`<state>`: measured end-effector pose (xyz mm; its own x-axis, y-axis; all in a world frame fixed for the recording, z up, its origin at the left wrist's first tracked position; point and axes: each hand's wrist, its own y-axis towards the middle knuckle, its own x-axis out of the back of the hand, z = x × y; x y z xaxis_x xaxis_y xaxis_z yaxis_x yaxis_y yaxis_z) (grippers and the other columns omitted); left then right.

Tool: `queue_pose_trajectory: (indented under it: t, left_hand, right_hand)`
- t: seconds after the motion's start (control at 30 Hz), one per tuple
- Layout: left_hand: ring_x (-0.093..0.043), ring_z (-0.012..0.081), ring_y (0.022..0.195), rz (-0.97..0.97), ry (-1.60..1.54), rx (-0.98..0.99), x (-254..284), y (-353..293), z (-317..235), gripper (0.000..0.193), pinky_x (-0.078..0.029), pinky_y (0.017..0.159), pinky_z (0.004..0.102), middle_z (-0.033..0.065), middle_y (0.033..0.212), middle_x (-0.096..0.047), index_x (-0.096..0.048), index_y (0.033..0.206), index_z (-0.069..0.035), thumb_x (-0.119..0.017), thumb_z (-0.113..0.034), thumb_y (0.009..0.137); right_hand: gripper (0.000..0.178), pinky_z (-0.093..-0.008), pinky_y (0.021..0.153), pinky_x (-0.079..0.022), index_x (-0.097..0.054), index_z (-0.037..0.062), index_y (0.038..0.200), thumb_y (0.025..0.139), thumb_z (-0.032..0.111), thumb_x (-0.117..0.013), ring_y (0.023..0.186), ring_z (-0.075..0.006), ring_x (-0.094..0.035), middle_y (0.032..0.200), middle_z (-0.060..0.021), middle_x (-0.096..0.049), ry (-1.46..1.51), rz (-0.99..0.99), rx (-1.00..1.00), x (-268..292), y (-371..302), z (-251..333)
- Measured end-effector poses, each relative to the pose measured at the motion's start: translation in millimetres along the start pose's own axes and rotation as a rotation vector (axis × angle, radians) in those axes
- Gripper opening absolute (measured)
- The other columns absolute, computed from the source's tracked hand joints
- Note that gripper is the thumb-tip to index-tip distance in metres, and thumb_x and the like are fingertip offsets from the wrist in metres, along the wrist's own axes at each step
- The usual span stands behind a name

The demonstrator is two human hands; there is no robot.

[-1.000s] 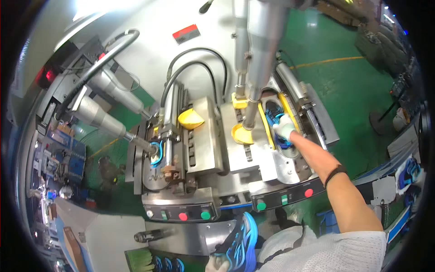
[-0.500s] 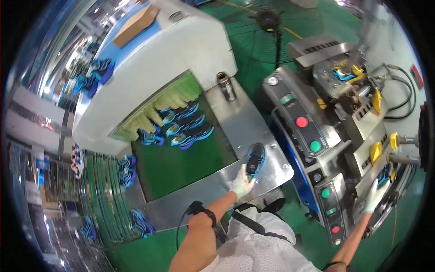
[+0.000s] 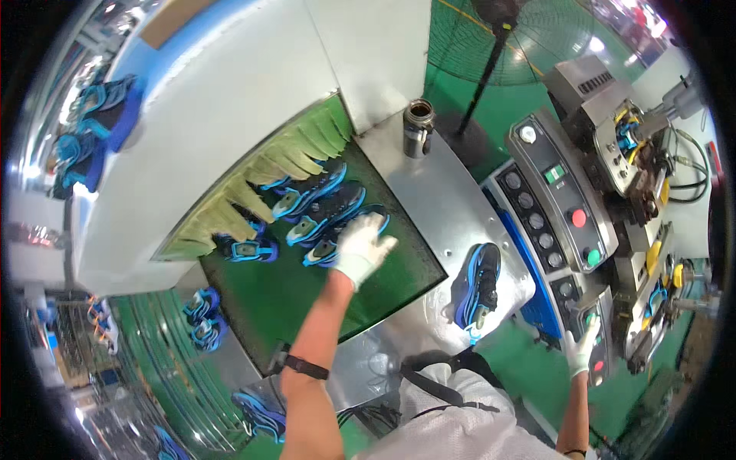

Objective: Operating machinery to assemble or process athletic shoes on a factory production line.

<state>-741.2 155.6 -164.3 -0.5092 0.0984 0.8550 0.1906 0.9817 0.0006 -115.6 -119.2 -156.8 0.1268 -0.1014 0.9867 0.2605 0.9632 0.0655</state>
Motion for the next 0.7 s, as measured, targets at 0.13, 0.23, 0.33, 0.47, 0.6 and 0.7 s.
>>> queue_pose_trajectory:
  t: [0.13,0.23,0.33,0.47,0.6,0.7]
  left_hand:
    - [-0.062,0.0384,0.107,0.329,0.358,0.106,-2,7,107,0.071,-0.052,0.091,0.0476,0.0184,0.112,-0.062,-0.056,0.12,-0.003,-0.084,-0.046,0.071]
    - [-0.067,0.0341,0.101,0.365,0.478,0.218,-27,15,114,0.056,-0.056,0.087,0.0446,0.0158,0.111,-0.063,-0.059,0.11,-0.006,-0.085,-0.035,0.07]
    - [-0.069,0.0339,0.096,0.291,0.411,0.189,-28,4,101,0.054,-0.058,0.082,0.0458,0.0145,0.106,-0.065,-0.06,0.106,-0.006,-0.086,-0.035,0.069]
    - [-0.068,0.0397,0.094,0.226,0.262,0.174,-46,-46,55,0.055,-0.056,0.082,0.0499,0.0191,0.098,-0.066,-0.062,0.099,-0.002,-0.084,-0.042,0.068]
    - [-0.068,0.0389,0.103,0.336,-0.2,0.277,-49,-76,-33,0.064,-0.053,0.092,0.043,0.0275,0.109,-0.07,-0.066,0.11,0.006,-0.085,-0.04,0.069]
    - [-0.07,0.0259,0.101,0.238,-0.465,0.167,-23,-89,-135,0.07,-0.053,0.092,0.037,0.0219,0.111,-0.072,-0.063,0.121,0.011,-0.086,-0.032,0.072]
  right_hand:
    - [0.086,-0.0432,0.121,-0.026,-0.031,-0.005,0.151,0.081,0.013,-0.078,0.147,-0.0404,-0.031,0.154,-0.0275,-0.034,0.039,0.217,-0.04,-13,-51,59]
    - [0.087,-0.0425,0.12,-0.03,-0.033,-0.0069,0.149,0.08,0.02,-0.08,0.144,-0.042,-0.036,0.152,-0.0301,-0.039,0.086,0.412,-0.018,-32,-70,88]
    - [0.083,-0.0397,0.119,-0.031,-0.038,-0.0089,0.146,0.085,0.032,-0.077,0.144,-0.0393,-0.038,0.151,-0.0312,-0.04,0.281,0.547,-0.197,-34,-66,124]
    - [0.079,-0.0398,0.117,-0.035,-0.043,-0.0076,0.144,0.087,0.038,-0.074,0.141,-0.0376,-0.043,0.151,-0.0285,-0.043,0.385,0.566,-0.17,-29,-42,162]
    - [0.073,-0.0392,0.109,-0.046,-0.044,-0.0015,0.147,0.092,0.039,-0.071,0.131,-0.0306,-0.055,0.147,-0.0201,-0.053,0.843,0.636,-0.235,23,2,201]
    - [0.062,-0.0365,0.104,-0.048,-0.056,-0.0003,0.139,0.096,0.043,-0.066,0.12,-0.0221,-0.062,0.128,-0.0151,-0.067,1.043,0.654,-0.309,24,17,192]
